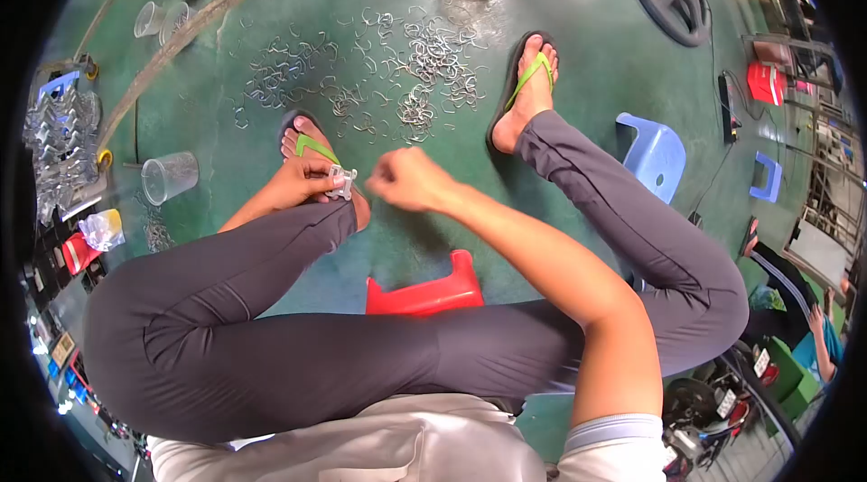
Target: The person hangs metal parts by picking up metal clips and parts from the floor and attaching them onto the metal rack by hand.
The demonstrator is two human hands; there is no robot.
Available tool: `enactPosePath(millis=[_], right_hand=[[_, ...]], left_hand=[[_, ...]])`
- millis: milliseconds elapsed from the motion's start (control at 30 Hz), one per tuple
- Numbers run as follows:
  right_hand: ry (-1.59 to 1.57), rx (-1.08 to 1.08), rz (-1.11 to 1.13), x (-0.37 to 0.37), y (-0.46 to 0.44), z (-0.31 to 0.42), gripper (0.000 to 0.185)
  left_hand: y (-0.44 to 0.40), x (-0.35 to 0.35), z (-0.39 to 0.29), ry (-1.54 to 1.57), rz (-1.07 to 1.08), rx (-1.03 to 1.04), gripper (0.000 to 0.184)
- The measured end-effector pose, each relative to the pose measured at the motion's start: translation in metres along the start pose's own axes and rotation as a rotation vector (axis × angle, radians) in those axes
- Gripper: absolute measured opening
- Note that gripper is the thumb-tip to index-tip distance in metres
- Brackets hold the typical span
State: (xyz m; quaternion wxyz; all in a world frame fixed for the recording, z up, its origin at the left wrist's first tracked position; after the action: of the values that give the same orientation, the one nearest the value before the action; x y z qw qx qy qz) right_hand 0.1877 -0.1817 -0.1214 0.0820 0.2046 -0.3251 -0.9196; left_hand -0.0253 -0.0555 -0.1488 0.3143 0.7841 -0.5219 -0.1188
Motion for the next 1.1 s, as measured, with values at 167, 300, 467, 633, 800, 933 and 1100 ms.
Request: enactPosePath(millis=[167,300,467,633,800,933,1100], right_hand=[[0.583,0.155,-0.406,-0.054,-0.029,-0.093,0.026],[0.417,-0.024,-0.459,-0.057,-0.041,-0.071,0.026],[0.431,-0.049,-0.421,-0.011,-0.072,-0.049,0.023],[0.516,0.128,-0.456,0.011,-0.100,-0.028,0.019],[0.174,0.138,-0.499,-0.013,-0.095,0.016,0.017],[-0.531,-0.129,-0.423,-0.045,-0.063,0.088,0.022],[-0.811,-0.292,-0.254,-0.065,-0.041,0.148,0.030]], left_hand=[[0.016,-0.016,0.002,0.241,-0.159,-0.037,0.036],[0.027,-0.030,0.012,0.316,-0.269,-0.058,0.035],[0.039,-0.038,0.004,0.320,-0.327,-0.020,0.036],[0.039,-0.037,-0.024,0.269,-0.352,0.165,0.041],[0.036,-0.043,-0.058,0.200,-0.330,0.258,0.040],[0.040,-0.038,-0.086,0.283,-0.367,0.363,0.034],[0.045,-0.038,-0.118,0.310,-0.317,0.432,0.031]])
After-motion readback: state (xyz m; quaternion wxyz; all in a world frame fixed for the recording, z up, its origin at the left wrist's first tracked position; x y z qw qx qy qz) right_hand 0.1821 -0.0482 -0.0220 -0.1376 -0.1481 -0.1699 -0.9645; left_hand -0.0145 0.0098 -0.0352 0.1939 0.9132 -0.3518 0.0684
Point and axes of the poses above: each hand's wrist, its own y-axis away from the middle knuckle, its own x-axis out of the palm, z = x × y, the point moved 3 cm from there along -y, towards the middle knuckle, and after that the axes turned 11 degrees about x, right-handed, at the moved point
